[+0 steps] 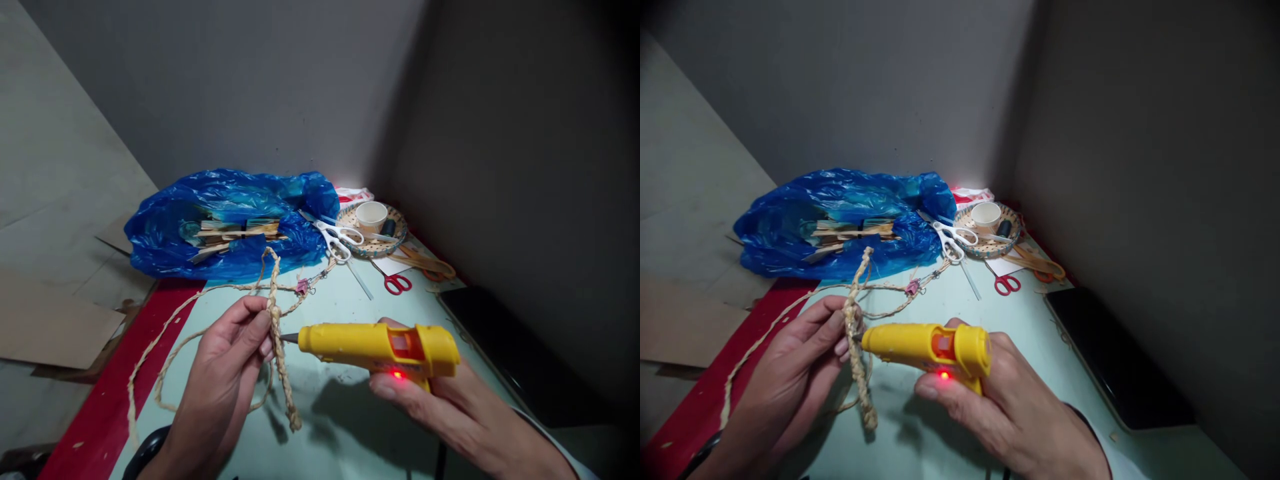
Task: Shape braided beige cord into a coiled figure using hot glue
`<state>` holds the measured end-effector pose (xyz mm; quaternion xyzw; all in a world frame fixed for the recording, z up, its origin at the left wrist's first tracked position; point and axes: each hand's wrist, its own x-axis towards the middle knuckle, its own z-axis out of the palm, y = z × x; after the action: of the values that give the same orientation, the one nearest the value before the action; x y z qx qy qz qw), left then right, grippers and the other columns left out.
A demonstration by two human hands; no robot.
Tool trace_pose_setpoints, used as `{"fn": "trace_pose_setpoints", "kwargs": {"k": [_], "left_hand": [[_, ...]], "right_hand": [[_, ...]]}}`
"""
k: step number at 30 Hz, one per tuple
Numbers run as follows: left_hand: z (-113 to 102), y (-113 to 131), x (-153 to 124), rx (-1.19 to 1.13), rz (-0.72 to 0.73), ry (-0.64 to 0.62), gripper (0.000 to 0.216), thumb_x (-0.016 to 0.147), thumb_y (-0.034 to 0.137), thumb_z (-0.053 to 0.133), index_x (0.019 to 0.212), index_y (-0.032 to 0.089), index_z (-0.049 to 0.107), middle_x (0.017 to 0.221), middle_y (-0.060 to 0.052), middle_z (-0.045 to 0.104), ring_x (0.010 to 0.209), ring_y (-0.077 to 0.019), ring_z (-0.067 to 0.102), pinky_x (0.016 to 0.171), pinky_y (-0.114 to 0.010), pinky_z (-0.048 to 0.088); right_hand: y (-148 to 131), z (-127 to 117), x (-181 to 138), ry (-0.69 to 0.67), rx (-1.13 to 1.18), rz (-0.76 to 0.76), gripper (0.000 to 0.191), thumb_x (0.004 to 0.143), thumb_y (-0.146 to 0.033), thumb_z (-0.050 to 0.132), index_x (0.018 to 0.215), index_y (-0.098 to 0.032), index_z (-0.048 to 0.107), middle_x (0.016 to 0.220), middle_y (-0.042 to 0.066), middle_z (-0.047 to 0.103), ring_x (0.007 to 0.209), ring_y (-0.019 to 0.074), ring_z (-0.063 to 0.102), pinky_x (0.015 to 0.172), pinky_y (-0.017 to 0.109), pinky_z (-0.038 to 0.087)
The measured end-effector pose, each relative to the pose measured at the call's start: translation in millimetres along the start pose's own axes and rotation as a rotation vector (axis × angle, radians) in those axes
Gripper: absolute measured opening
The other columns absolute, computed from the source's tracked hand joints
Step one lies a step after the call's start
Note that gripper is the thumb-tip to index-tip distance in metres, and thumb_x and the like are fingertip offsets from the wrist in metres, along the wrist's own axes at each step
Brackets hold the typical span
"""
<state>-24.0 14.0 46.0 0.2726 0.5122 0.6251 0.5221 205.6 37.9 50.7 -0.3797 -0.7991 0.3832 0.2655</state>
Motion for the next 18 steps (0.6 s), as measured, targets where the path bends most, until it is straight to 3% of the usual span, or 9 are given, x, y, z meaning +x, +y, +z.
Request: {"fn": "trace_pose_setpoints", "kwargs": {"k": [8, 18], "left_hand": [[-0.4, -0.9, 1.2, -0.008, 0.001, -0.002, 0.017, 0.076, 0.029, 0.083, 0.082, 0.018, 0.071, 0.068, 0.003, 0.054, 0.061, -0.0087, 0.041, 0.055, -0.014, 0.043], [-0.5, -0.9, 1.0, -0.021, 0.003, 0.001, 0.017, 0.076, 0.029, 0.083, 0.080, 0.017, 0.071, 0.067, 0.002, 0.054, 0.060, -0.0091, 0.041, 0.054, -0.015, 0.043]], "right_hand": [[-0.2, -0.3, 3.4, 0.023, -0.025, -0.066, 0.032, 0.099, -0.045, 0.056, 0.075, -0.025, 0.064, 0.068, -0.004, 0.065, 0.065, 0.0144, 0.063, 0.079, 0.024, 0.055], [-0.1, 0.4, -0.7, 0.001, -0.042, -0.052, 0.032, 0.099, -0.046, 0.056, 0.078, -0.024, 0.067, 0.071, -0.003, 0.068, 0.068, 0.0147, 0.066, 0.078, 0.025, 0.057]]}}
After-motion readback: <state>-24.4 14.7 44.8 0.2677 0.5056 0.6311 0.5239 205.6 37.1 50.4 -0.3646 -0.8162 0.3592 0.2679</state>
